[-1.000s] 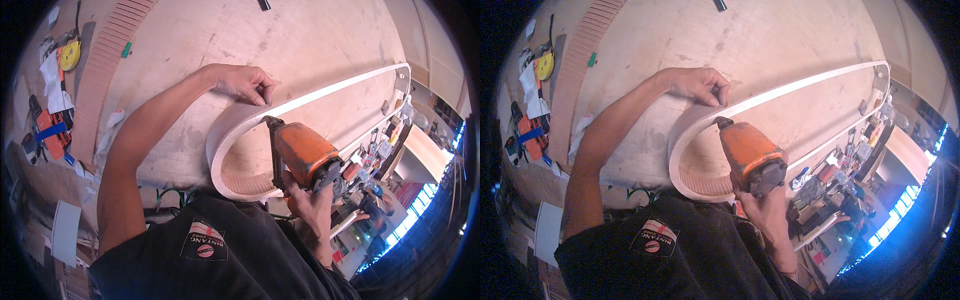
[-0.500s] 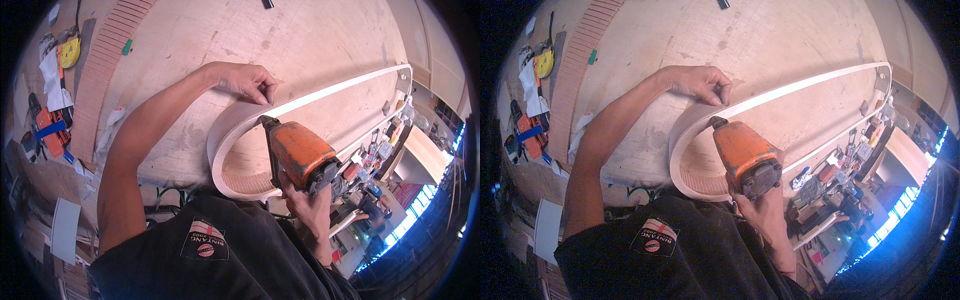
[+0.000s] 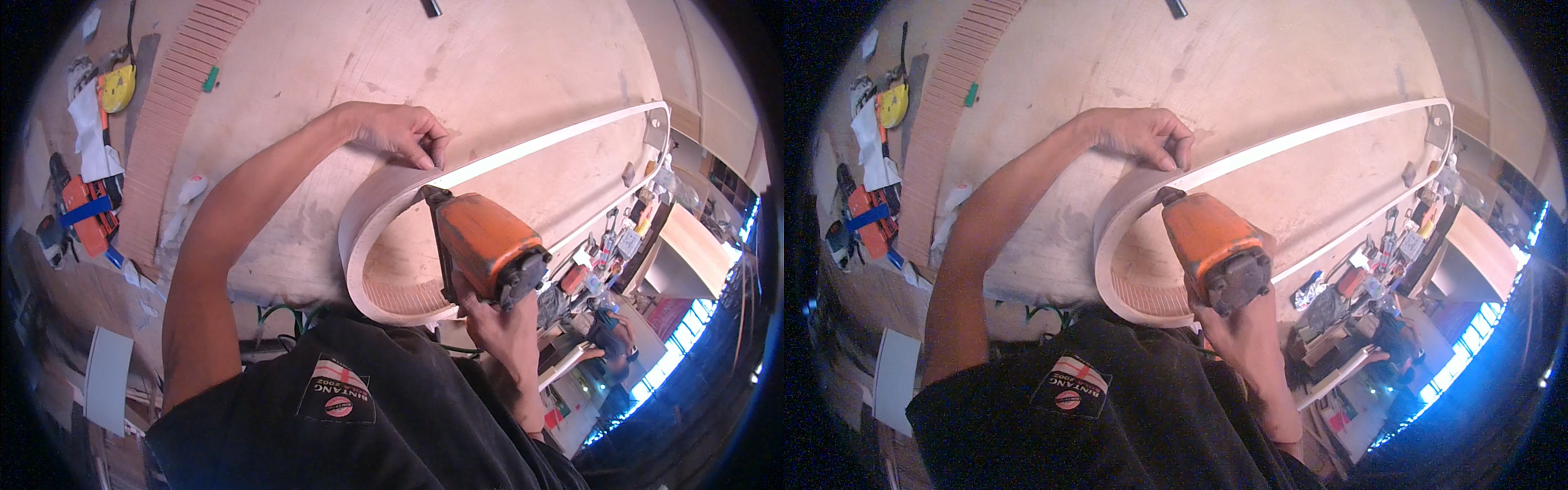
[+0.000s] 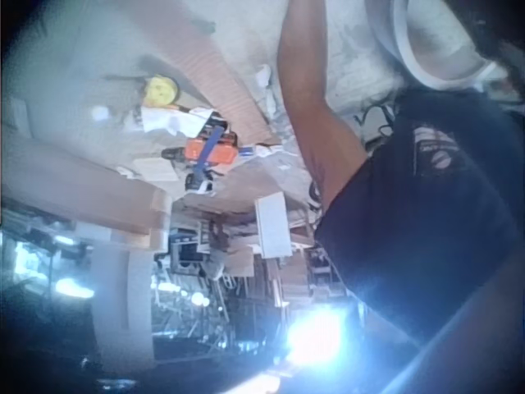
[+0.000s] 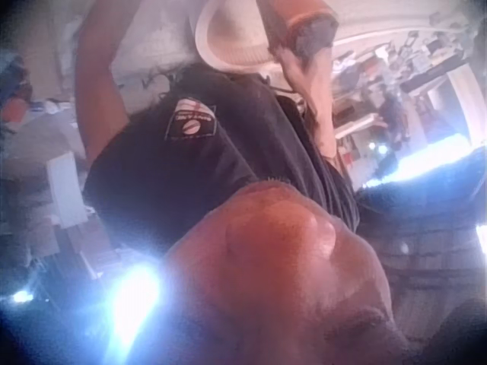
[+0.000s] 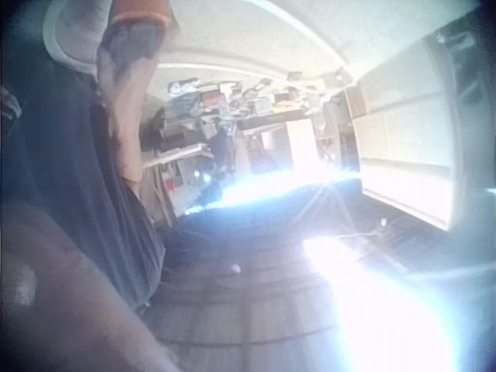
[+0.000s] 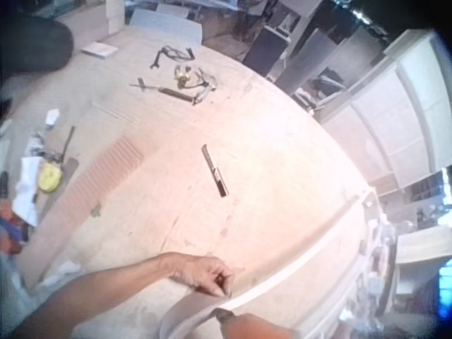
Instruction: The person uses a pneumatic nail gun to attach a white curved trim piece to a wooden board. They repeatedly position the trim and fire the nail gun along its length. Later, they apply glue to a slatted wooden piece and press it onto the board.
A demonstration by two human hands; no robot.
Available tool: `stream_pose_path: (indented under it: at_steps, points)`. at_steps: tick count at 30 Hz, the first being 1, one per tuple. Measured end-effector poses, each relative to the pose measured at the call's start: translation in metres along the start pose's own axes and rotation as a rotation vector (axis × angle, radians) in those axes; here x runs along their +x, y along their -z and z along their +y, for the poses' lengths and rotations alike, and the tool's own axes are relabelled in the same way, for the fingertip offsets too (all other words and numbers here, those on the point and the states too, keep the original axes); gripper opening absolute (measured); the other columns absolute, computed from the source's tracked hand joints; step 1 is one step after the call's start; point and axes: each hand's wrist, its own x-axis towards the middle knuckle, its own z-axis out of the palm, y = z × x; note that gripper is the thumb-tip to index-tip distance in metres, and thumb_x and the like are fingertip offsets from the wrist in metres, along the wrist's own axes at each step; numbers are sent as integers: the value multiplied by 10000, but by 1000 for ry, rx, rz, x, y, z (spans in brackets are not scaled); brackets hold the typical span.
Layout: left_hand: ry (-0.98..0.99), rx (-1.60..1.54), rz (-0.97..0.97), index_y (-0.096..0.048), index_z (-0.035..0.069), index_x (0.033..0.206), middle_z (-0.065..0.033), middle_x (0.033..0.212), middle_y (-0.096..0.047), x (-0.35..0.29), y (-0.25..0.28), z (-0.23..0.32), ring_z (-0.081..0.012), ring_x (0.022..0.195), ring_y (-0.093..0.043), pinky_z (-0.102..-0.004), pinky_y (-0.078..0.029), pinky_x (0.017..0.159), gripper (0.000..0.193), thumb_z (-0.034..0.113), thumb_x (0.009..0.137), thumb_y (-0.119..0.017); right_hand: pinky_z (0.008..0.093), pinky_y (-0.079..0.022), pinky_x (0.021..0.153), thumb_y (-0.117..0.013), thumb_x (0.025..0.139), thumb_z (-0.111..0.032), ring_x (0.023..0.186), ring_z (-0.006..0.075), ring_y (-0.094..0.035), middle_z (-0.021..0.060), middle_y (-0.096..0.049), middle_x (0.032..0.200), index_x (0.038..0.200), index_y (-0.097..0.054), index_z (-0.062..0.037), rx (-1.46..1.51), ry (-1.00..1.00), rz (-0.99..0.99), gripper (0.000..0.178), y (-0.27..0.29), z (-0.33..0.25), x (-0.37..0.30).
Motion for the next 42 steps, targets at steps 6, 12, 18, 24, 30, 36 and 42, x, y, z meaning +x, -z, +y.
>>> stream_pose_path:
  at_steps: [6, 12, 18, 24, 30, 36, 42]
  points:
    - [0, 57, 46, -713, 29, 1009, -23, 1008, -715, -5, -3, 7, -96, 971, -631, -263, -510, 887, 193, 98, 854, -804, 332, -548, 705, -757, 852, -41, 797, 189, -678, 102, -705, 975, 1187, -647, 32, 345, -42, 165, 361, 1, -7, -24]
    - [-132, 291, 478, -729, 5, 1167, -76, 1130, -747, -23, -47, 2, -150, 1071, -663, -318, -520, 978, 279, 178, 949, -734, 281, -533, 579, -700, 924, -3, 703, 133, -651, 106, -720, 1117, 1349, -550, 8, 487, -82, 515, 451, 13, 38, -96]
    - [-153, 614, 943, -693, -29, 1256, -213, 1191, -732, -54, -142, 10, -313, 1100, -717, -386, -545, 969, 438, 204, 896, -783, 307, -511, 619, -728, 931, -90, 720, 145, -627, 99, -721, 1089, 1221, -648, 27, 613, -127, 721, 323, -2, 84, -165]
    - [-183, 831, 1156, -732, 21, 1223, -192, 1121, -762, -41, -160, -7, -293, 1053, -738, -376, -550, 933, 363, 124, 876, -760, 305, -514, 675, -728, 932, -92, 801, 137, -635, 109, -715, 1153, 1314, -584, 22, 691, -40, 732, 424, -23, 138, -210]
    - [-143, 919, 1251, -786, 66, 1142, -151, 1071, -784, -29, -142, -22, -267, 999, -750, -351, -552, 883, 298, 198, 878, -750, 296, -526, 648, -742, 926, -82, 772, 138, -640, 110, -708, 1151, 1315, -575, 20, 753, 118, 703, 436, -8, 196, -228]
    - [24, 1145, 1471, -791, 101, 1104, -144, 1123, -760, -25, -180, 1, -317, 1054, -717, -428, -547, 943, 338, 282, 819, -784, 268, -507, 558, -735, 927, -64, 631, 124, -609, 108, -712, 1096, 1274, -618, 19, 924, 249, 763, 375, 10, 271, -256]
    - [150, 1369, 1560, -729, 55, 1062, -130, 1168, -695, 0, -192, -1, -338, 1089, -664, -455, -534, 925, 320, 267, 834, -800, 255, -493, 500, -719, 944, -75, 588, 112, -592, 108, -716, 1079, 1277, -615, 8, 1225, 234, 840, 358, 9, 362, -214]
